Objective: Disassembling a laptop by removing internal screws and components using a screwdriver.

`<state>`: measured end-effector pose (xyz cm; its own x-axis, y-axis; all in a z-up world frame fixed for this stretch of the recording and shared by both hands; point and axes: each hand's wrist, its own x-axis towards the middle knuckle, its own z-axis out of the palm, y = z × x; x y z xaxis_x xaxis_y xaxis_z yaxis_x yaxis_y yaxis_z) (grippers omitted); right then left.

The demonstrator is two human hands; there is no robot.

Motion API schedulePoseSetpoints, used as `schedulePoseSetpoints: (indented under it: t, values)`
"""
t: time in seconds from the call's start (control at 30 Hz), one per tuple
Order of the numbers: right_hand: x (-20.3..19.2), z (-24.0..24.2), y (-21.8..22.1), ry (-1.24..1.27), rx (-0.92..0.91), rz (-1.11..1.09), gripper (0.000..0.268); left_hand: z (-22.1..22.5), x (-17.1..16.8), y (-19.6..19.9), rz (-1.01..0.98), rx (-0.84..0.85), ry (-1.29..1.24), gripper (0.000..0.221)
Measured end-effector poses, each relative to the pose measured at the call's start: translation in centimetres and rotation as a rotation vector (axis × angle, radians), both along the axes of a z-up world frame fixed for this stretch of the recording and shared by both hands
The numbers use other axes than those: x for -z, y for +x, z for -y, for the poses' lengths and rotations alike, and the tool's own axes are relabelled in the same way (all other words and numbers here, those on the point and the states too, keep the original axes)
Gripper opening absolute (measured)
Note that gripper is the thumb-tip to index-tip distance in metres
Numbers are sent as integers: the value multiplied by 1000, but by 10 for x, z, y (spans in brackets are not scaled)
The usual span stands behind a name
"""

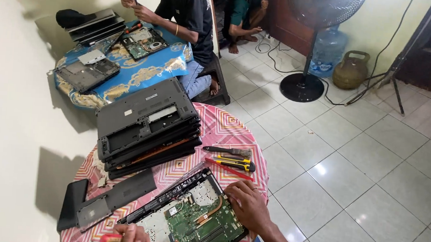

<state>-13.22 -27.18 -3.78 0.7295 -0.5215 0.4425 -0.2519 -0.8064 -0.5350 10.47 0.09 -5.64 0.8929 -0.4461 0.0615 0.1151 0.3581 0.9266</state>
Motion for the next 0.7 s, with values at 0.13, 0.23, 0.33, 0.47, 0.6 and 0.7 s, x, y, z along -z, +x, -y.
schedulePoseSetpoints:
  t: [0.13,0.23,0.33,0.47,0.6,0.7]
  values:
    - [3,3,-2,2,-23,12,23,-29,-14,46,-268,-331,191,29]
    - [3,3,-1,25,-20,39,24,-67,3,82,-353,-64,328,52]
    - [1,2,-1,21,-33,51,23,-70,10,83,-303,-163,343,49]
    - [-1,2,2,19,-16,24,22,-70,16,81,-182,-373,369,45]
    - [9,3,3,7,-21,10,21,-70,28,60,-95,-597,402,42]
    - [4,2,4,29,-21,-8,21,-64,-4,38,14,-559,653,31]
